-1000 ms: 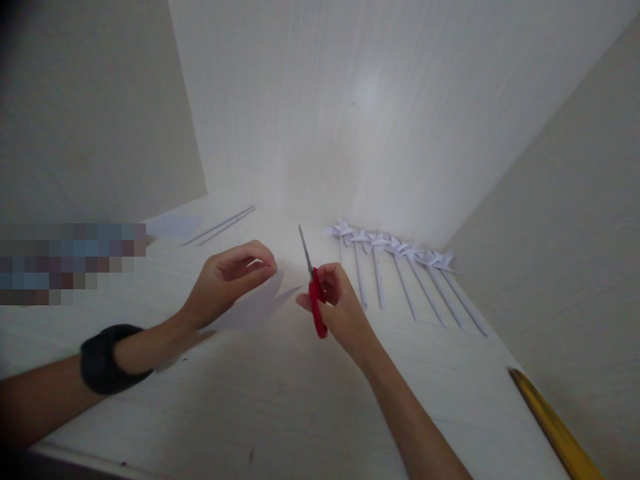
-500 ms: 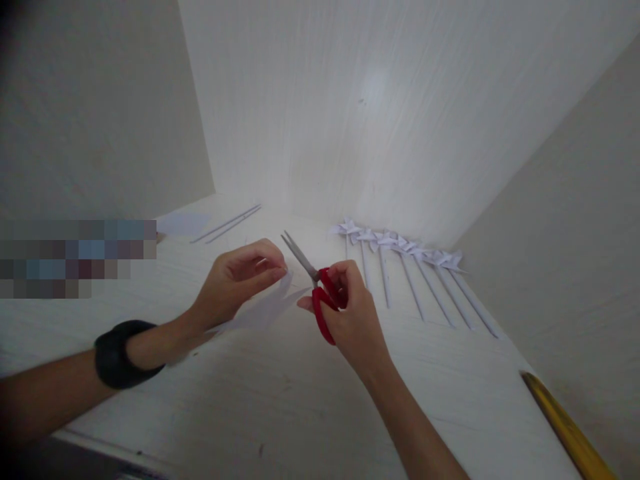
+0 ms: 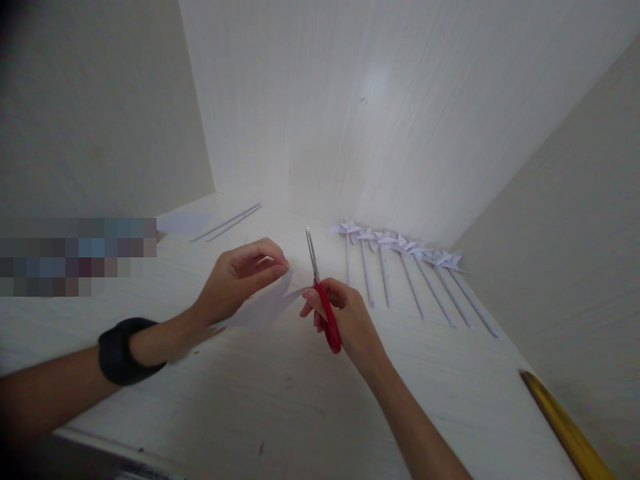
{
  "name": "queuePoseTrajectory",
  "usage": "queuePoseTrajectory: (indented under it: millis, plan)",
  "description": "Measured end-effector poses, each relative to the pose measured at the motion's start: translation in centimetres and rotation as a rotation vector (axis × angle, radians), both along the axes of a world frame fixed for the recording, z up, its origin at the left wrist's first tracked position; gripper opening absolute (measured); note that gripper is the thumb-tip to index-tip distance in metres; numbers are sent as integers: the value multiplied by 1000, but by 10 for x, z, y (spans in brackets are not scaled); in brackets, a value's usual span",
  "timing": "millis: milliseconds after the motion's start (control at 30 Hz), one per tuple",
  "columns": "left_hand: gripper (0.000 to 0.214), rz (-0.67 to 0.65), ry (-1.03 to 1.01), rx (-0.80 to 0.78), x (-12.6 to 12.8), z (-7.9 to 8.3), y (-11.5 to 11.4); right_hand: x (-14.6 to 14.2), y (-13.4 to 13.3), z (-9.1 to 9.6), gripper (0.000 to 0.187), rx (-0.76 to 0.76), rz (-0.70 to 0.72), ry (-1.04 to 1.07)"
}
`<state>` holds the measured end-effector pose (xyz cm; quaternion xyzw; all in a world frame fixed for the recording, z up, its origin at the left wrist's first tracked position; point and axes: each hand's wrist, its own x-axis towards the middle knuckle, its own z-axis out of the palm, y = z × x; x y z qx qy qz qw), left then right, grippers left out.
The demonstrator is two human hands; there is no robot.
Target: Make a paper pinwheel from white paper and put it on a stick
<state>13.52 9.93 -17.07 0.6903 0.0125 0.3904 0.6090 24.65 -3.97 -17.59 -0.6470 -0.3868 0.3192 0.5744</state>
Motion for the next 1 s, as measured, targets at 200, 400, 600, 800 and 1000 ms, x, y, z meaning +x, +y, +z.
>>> queuePoseTrajectory:
  millis: [200,400,600,800,1000]
  plan:
    - [7,7,7,3,0,1,0,-2,-1,-1,45,-28,18,5]
    - [7,4,10,15,0,0,1,-7,-6,5,47,-48,-59,-208]
    - [7,17,9,26,1,0,0,0,0,-6,25,-120,-111,-243]
    - [5,21,13,34,1,1,-1,6,4,-17,20,-34,-177,-124]
    - [6,23,11,37,1,0,1,1,1,-10,32,-16,-192,-133]
